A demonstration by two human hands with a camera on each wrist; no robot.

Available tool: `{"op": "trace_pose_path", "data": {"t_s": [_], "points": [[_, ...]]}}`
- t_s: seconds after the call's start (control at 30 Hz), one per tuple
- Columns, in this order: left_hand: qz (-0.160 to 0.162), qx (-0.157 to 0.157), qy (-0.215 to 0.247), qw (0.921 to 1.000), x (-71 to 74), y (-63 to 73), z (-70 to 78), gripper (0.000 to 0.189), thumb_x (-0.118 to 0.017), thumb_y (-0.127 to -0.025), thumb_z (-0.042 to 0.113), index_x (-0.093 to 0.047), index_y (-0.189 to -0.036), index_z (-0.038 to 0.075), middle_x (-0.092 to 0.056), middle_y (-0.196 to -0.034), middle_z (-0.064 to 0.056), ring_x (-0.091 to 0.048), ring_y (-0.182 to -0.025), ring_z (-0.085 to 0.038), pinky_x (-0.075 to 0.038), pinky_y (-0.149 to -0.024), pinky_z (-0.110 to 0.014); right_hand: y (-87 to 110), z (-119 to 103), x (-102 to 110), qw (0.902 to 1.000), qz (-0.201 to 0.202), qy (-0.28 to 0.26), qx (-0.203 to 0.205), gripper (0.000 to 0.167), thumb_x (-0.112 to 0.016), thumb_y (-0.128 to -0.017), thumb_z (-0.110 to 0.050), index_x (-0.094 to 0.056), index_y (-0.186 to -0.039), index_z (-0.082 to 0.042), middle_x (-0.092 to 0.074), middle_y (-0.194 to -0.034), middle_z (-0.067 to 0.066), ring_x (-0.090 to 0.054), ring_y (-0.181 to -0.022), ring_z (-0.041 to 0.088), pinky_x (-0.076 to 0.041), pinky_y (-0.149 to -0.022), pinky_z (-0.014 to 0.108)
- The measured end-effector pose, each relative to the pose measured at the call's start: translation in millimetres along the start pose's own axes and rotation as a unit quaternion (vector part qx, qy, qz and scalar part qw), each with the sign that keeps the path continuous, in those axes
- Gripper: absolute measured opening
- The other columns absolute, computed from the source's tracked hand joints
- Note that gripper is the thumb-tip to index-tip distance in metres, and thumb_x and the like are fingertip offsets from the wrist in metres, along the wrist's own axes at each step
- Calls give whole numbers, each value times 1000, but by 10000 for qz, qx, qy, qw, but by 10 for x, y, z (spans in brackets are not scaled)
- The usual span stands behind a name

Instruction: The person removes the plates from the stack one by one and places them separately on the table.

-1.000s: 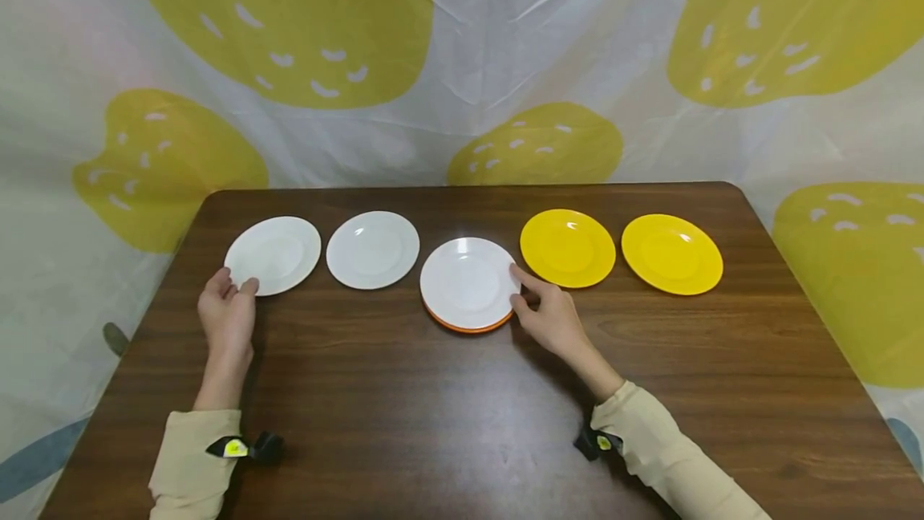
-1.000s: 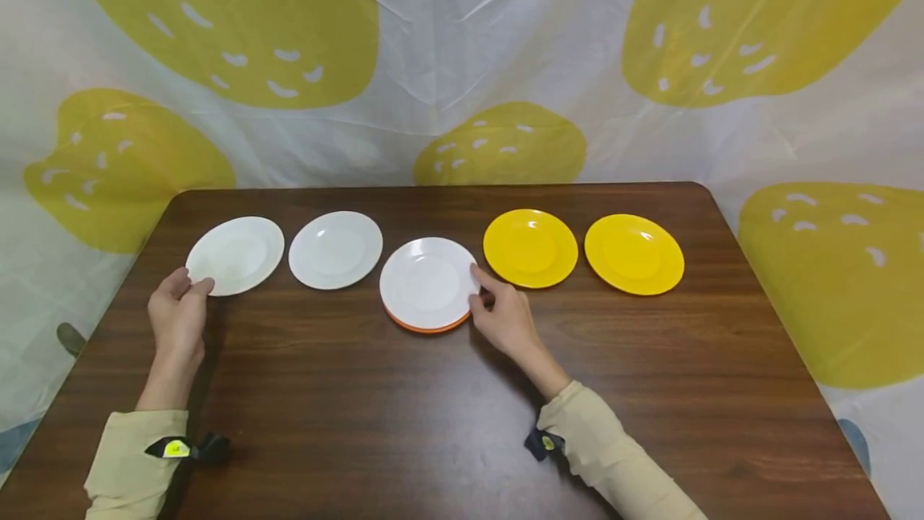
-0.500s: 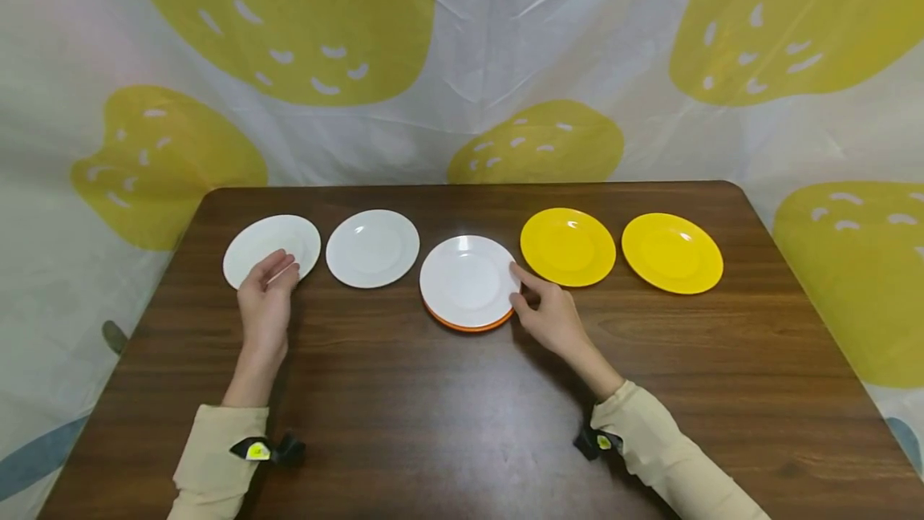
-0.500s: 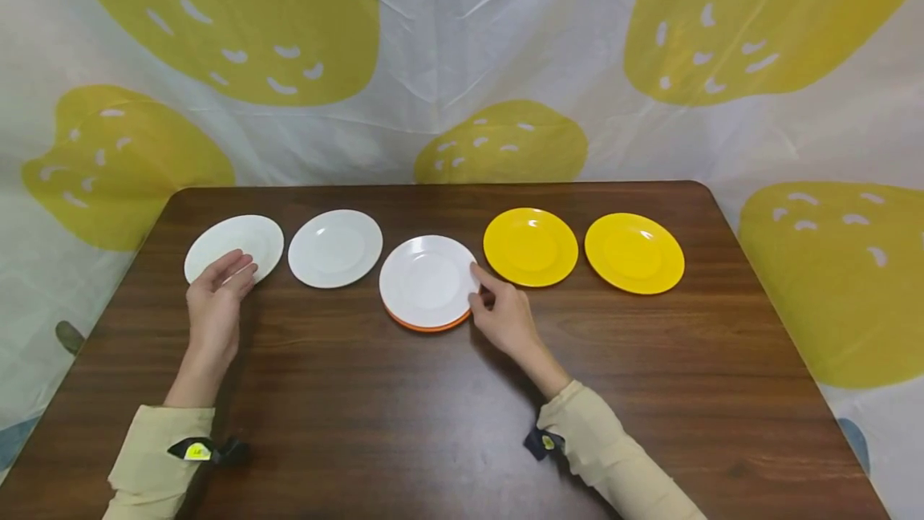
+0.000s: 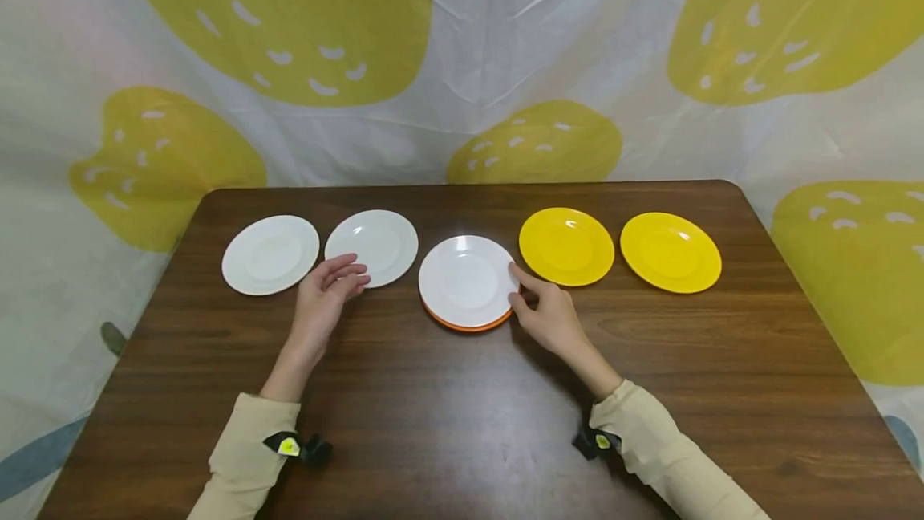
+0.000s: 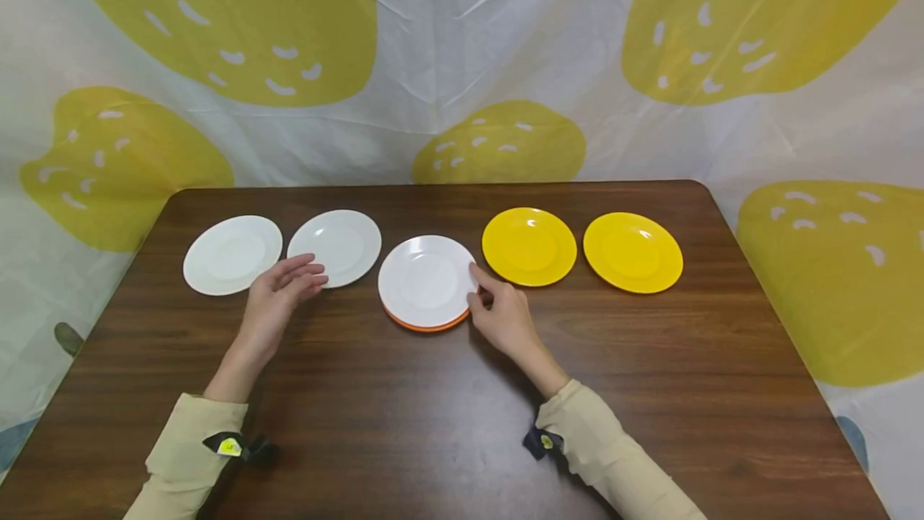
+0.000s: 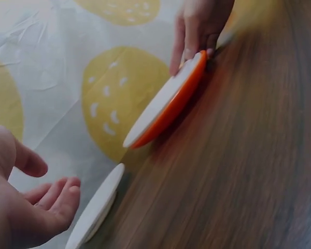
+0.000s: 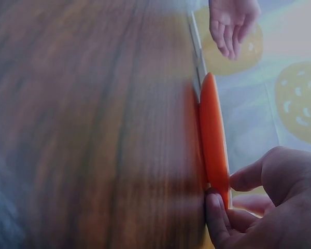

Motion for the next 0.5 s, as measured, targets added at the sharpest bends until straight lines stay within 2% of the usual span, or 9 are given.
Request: {"op": "trace_pose_path", "data": {"t_s": [0.1,0.27,0.37,0.5], "points": [[-378,-5,-102,9992,-88,-2,-31,39,-49,-102,0,-48,-139,-14,-58,-128,-33,-70,-89,0,-57,-84,-16,2,0,-2,10000,-12,-16,14,52,-65,-95,-10,-54,-145,-7,-75,-104,16,-65,-85,23,-49,-63,22],[-908,-35,-392,9951,-206,9,-69,39,-47,-103,2,-48,-139,-13,-57,-131,-35,-70,-95,-4,-56,-88,-18,-7,1,-9,10000,-41,-4,-12,52,-66,-95,-10,-54,-146,-7,-74,-100,15,-65,-83,23,-49,-62,21],[-1138,-91,-572,9918,-274,24,-79,39,-46,-104,3,-48,-139,-13,-58,-132,-35,-71,-107,-19,-57,-90,-21,-8,3,-13,10000,-64,11,-30,52,-66,-95,-11,-54,-146,-7,-74,-100,15,-64,-83,23,-49,-61,20],[-1308,-169,-644,9892,-380,41,-86,37,-47,-103,1,-50,-137,-13,-58,-133,-34,-65,-120,-39,-57,-92,-25,-2,-1,-9,9999,-85,21,-58,52,-66,-95,-12,-53,-146,-7,-74,-101,15,-63,-82,22,-49,-60,20]]}}
Point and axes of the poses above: each hand's wrist, its own y-axis away from the middle knuckle, its own x-axis out of the back of the hand, z = x × y, the point moved 3 cm from there along -y, towards the middle knuckle
